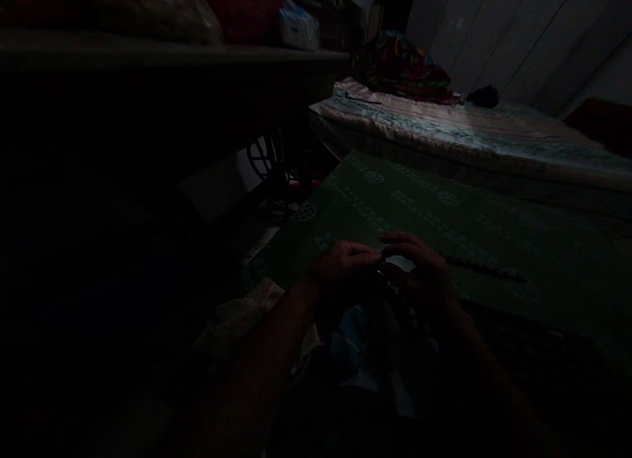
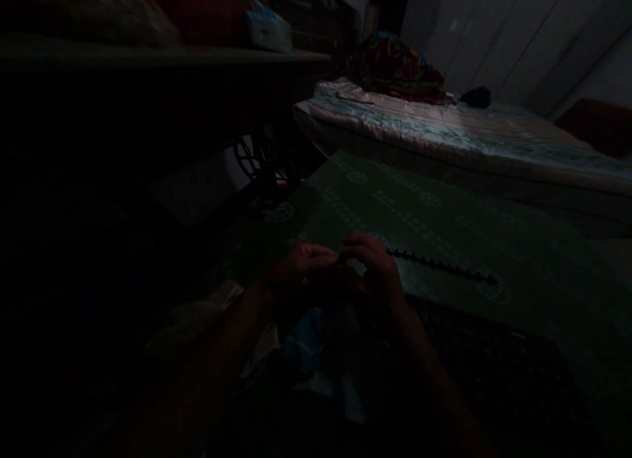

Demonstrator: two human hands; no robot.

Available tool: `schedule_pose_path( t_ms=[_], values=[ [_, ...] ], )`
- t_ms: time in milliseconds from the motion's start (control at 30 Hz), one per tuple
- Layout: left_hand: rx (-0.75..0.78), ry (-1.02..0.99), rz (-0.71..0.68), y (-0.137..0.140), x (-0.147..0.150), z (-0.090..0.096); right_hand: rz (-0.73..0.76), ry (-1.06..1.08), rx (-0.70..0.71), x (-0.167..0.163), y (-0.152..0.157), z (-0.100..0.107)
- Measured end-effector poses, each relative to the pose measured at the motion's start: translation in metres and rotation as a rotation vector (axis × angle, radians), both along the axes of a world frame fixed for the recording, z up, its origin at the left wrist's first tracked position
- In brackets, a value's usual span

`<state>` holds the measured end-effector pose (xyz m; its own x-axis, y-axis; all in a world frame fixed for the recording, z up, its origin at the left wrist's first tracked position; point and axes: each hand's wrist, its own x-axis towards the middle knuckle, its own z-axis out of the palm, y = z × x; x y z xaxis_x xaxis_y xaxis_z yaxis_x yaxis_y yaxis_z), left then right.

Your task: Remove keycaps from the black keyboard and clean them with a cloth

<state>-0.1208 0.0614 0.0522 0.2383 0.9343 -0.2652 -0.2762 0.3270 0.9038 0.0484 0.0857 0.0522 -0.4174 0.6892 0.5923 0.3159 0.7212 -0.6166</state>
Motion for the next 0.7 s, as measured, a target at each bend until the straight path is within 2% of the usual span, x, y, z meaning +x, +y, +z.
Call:
schedule_pose_path(
  t_ms=[200,400,600,700],
  values=[
    [-0.051,-0.133,0.024,0.002,-0.001,-0.004,0.011,0.027,-0.002,-0.003,-0.005,0.000],
    [-0.086,-0.213,-0.014,0.001,-0.001,-0.002,0.023,0.053,-0.010,-0.002,-0.008,0.003],
    [-0.092,-0.225,0.010,0.000,-0.001,-0.002,0.042,0.059,-0.006,-0.003,-0.011,0.004],
    [-0.092,-0.210,0.008,0.001,-0.001,-0.003,-0.027,0.020,0.012,0.003,-0.015,0.002]
  ],
)
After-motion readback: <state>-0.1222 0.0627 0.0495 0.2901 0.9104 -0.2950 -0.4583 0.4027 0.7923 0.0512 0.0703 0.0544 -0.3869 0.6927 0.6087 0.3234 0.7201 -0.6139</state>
